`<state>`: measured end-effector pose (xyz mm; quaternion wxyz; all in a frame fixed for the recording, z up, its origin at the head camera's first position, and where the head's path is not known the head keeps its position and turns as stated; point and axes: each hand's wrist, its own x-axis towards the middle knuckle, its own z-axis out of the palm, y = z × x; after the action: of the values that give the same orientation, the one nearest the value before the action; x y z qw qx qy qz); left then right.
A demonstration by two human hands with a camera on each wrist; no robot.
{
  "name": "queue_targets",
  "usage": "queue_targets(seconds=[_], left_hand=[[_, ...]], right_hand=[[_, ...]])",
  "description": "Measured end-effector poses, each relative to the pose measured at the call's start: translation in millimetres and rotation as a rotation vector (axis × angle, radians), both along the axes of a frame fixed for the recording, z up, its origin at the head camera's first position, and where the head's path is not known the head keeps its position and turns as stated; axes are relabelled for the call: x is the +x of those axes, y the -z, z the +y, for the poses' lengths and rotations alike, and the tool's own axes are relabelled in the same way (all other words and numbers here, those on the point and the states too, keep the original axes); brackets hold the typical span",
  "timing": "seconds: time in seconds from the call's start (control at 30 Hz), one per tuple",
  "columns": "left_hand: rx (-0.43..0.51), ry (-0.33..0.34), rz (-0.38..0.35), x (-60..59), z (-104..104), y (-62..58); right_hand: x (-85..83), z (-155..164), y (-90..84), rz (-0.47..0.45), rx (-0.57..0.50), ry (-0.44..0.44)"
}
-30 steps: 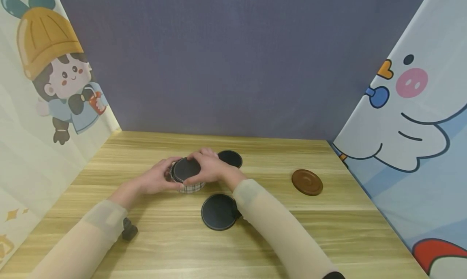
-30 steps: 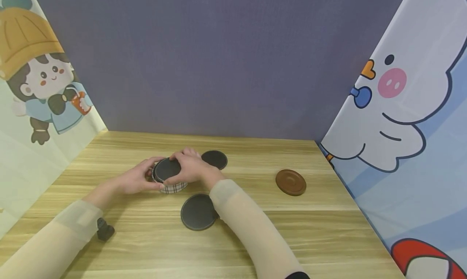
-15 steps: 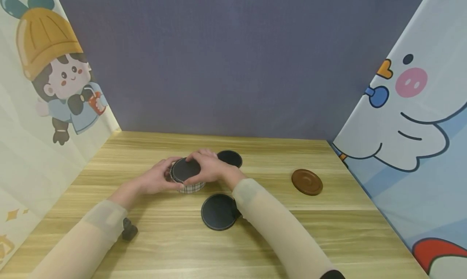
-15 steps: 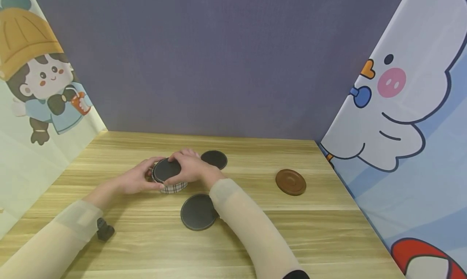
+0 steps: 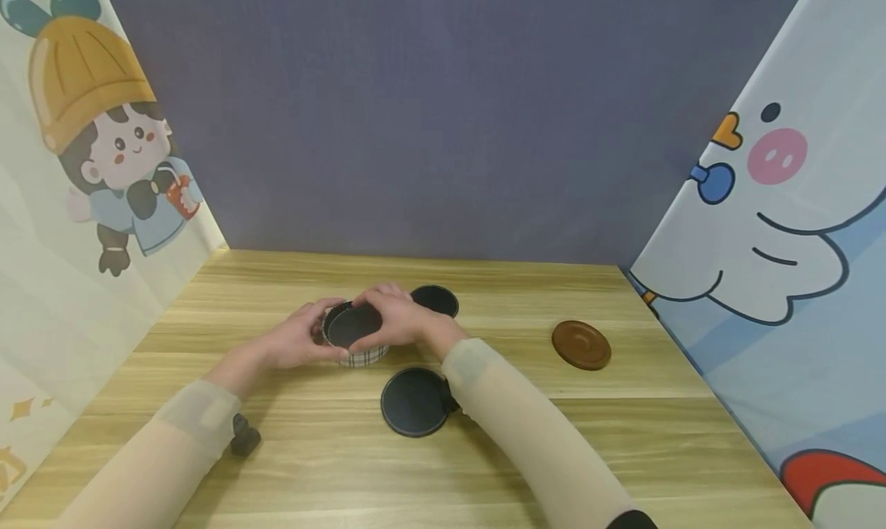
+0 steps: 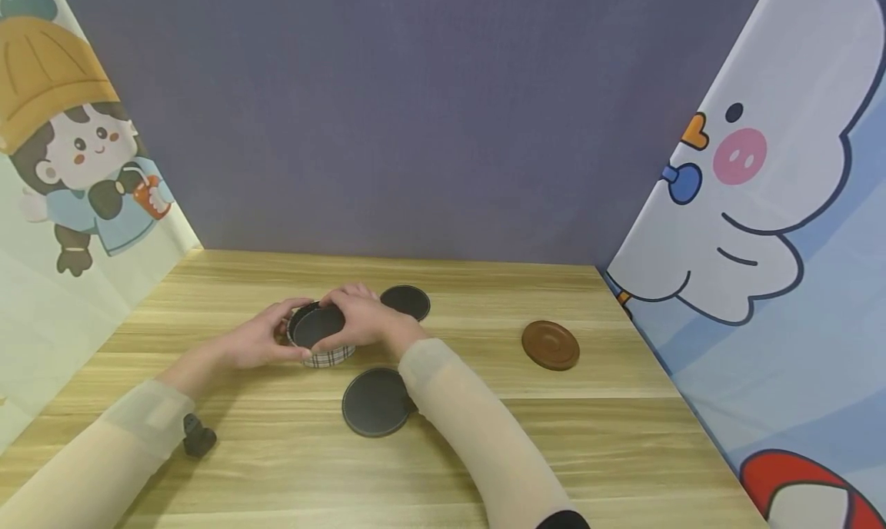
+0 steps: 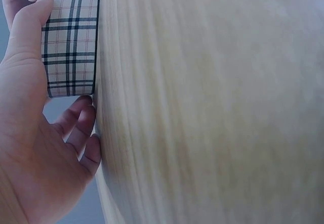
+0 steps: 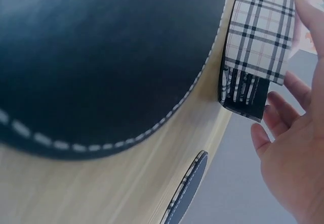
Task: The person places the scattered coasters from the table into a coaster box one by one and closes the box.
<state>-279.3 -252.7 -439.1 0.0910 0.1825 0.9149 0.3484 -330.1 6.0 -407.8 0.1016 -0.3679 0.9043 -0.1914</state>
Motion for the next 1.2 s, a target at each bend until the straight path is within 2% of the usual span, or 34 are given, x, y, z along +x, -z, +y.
queue_targets(seconds=[0.23,0.5,0.8,1.2], left_hand=[[0.0,0.0,0.001,-1.4,0,1.8],[0.019,-0.009,0.0,0.1,1,1.4],[0.037,-0.006,0.035,1.0,1,1.2],[0.038,-0.011,0.022,0.2,2,2.8]], right_hand=[[-1.6,11,-1.1,-0.006,-0.005,0.02],[-8.6,39,2.3,-0.041,-0.021,0.072],[-15.8,72,8.9,0.003,-0.023,0.074],[-23.6,113,15.5,-0.024,-0.021,0.179]])
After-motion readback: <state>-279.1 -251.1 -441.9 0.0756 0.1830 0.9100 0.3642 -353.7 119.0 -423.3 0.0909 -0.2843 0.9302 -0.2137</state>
